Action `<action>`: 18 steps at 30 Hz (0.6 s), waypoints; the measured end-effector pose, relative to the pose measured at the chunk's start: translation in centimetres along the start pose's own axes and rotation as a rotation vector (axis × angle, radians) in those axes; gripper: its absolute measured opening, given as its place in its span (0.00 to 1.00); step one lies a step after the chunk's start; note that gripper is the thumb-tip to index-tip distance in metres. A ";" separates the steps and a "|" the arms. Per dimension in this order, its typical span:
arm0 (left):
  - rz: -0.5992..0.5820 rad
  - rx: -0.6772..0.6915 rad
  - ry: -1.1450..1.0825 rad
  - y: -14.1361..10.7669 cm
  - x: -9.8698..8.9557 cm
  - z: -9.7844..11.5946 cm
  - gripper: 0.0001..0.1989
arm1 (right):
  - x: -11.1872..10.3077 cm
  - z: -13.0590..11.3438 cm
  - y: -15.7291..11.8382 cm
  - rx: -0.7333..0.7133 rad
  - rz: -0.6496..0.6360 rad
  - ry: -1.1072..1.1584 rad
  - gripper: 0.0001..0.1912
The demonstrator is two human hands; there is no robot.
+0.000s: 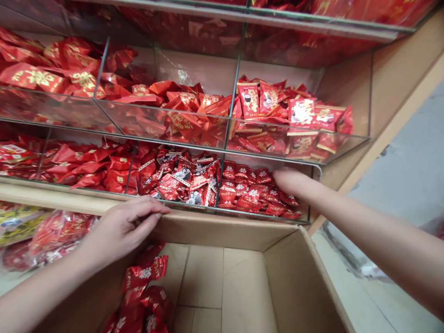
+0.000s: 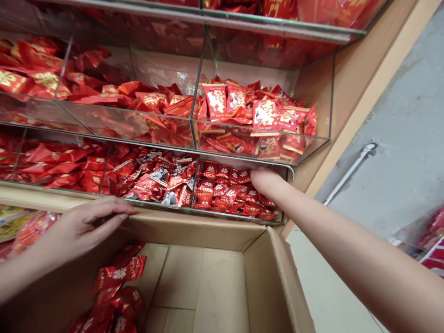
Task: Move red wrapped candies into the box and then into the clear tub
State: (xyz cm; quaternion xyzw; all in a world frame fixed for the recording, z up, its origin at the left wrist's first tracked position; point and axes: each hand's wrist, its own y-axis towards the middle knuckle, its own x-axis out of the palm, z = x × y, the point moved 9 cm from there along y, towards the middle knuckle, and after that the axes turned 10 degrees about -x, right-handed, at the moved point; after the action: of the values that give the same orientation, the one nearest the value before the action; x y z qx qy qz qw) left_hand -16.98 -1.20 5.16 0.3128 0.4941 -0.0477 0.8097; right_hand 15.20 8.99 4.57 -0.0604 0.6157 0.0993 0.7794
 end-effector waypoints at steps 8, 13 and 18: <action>0.007 0.003 -0.007 0.1 0.1 0.1 0.08 | 1.0 0.0 -0.5 0.000 -0.083 -0.028 0.17; 0.015 0.012 -0.006 0.0 0.0 0.1 0.07 | 0.2 0.4 -0.4 -0.023 -0.076 -0.067 0.17; 0.022 0.026 -0.008 -0.1 0.0 -0.1 0.07 | -1.0 -0.6 -2.8 -0.072 -0.037 -0.112 0.15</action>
State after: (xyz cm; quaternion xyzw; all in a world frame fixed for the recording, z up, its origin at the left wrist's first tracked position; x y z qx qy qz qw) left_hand -17.07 -1.22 5.11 0.3286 0.4868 -0.0467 0.8080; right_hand 15.08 6.04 5.34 -0.0941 0.5659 0.1103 0.8116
